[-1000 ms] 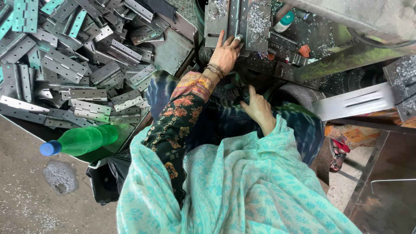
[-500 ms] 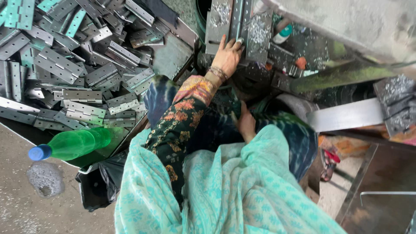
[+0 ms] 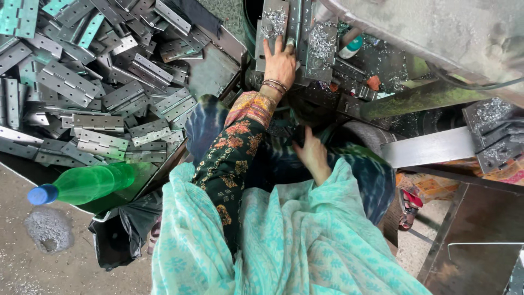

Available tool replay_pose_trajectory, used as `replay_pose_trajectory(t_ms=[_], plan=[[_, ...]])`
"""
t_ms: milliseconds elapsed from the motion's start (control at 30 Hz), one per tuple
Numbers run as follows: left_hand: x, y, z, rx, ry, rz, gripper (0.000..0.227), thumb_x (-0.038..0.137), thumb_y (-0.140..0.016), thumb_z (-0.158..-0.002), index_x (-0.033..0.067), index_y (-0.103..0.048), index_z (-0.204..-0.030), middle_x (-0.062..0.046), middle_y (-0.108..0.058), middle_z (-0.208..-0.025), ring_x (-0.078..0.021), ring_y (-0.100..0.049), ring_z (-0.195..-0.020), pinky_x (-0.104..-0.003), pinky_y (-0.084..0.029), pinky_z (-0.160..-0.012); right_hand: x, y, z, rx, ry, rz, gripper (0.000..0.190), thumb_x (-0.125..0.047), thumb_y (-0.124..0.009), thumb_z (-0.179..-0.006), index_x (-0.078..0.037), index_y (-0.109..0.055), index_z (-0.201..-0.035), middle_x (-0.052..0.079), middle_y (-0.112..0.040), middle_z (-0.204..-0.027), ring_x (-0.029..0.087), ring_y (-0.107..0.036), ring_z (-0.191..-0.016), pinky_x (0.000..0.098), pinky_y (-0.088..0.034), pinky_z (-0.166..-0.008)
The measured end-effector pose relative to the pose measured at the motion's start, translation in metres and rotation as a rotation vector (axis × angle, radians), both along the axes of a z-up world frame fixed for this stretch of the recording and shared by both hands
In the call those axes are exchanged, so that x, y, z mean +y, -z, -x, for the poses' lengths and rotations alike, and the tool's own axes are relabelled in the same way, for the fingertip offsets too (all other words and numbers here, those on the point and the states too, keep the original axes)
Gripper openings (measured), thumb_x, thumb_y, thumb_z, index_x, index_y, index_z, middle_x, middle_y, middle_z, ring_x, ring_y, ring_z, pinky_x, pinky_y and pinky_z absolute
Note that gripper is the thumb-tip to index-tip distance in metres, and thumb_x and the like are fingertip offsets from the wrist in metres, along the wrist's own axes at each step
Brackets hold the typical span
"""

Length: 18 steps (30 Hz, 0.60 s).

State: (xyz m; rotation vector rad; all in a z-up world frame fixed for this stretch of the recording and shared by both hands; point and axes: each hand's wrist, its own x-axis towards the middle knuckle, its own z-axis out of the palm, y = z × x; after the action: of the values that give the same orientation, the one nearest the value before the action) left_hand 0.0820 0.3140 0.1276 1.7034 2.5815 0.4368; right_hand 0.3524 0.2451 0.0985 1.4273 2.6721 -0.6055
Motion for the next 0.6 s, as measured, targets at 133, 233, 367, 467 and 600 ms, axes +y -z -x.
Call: replay_pose_trajectory(t_ms=[133, 233, 367, 467, 600], plan=[[-0.002, 0.006, -0.003, 0.073, 0.011, -0.028, 0.038, 0.031, -0.055, -0.096, 0.0109, -0.073, -0.123, -0.007, -0.057, -0.142, -0.0394, -0.028, -0.147, -0.078, -0.01, -0.114, -0.021, 0.041, -0.009, 0.188, 0.01, -0.055, 0.077, -0.041, -0.075, -0.086, -0.014, -0.043, -0.15, 0.029, -0.071, -0.109, 0.05, -0.068, -0.096, 0.0582, -0.054, -0.078], [-0.011, 0.002, -0.005, 0.115, 0.019, 0.01, 0.037, 0.031, -0.053, -0.097, 0.012, -0.074, -0.12, -0.006, -0.055, -0.146, -0.0398, -0.026, -0.148, -0.079, -0.01, -0.113, -0.024, 0.048, -0.005, 0.161, 0.02, -0.022, 0.076, -0.042, -0.075, -0.088, -0.013, -0.043, -0.15, 0.029, -0.071, -0.11, 0.05, -0.067, -0.098, 0.0578, -0.054, -0.08], [-0.007, -0.012, 0.003, 0.088, 0.014, 0.122, 0.035, 0.03, -0.048, -0.104, 0.0137, -0.076, -0.118, -0.003, -0.053, -0.149, -0.039, -0.023, -0.152, -0.079, -0.007, -0.116, -0.008, 0.016, -0.006, 0.105, -0.001, 0.019, 0.076, -0.039, -0.077, -0.084, -0.01, -0.045, -0.146, 0.031, -0.07, -0.107, 0.052, -0.066, -0.096, 0.0596, -0.052, -0.077], [-0.005, -0.016, 0.005, 0.102, -0.017, 0.11, 0.033, 0.023, -0.051, -0.1, 0.0155, -0.075, -0.121, -0.004, -0.055, -0.146, -0.0396, -0.025, -0.151, -0.08, -0.008, -0.115, 0.004, -0.003, -0.007, -0.018, -0.026, 0.024, 0.071, -0.04, -0.074, -0.085, -0.013, -0.048, -0.144, 0.028, -0.073, -0.102, 0.049, -0.069, -0.094, 0.0578, -0.055, -0.079], [0.01, -0.022, 0.006, 0.044, -0.043, 0.134, 0.032, 0.023, -0.051, -0.103, 0.013, -0.075, -0.122, -0.005, -0.056, -0.147, -0.0399, -0.025, -0.153, -0.078, -0.009, -0.117, 0.004, 0.015, -0.004, -0.006, -0.005, -0.041, 0.072, -0.042, -0.075, -0.086, -0.012, -0.047, -0.145, 0.027, -0.073, -0.096, 0.05, -0.069, -0.088, 0.0583, -0.055, -0.073]])
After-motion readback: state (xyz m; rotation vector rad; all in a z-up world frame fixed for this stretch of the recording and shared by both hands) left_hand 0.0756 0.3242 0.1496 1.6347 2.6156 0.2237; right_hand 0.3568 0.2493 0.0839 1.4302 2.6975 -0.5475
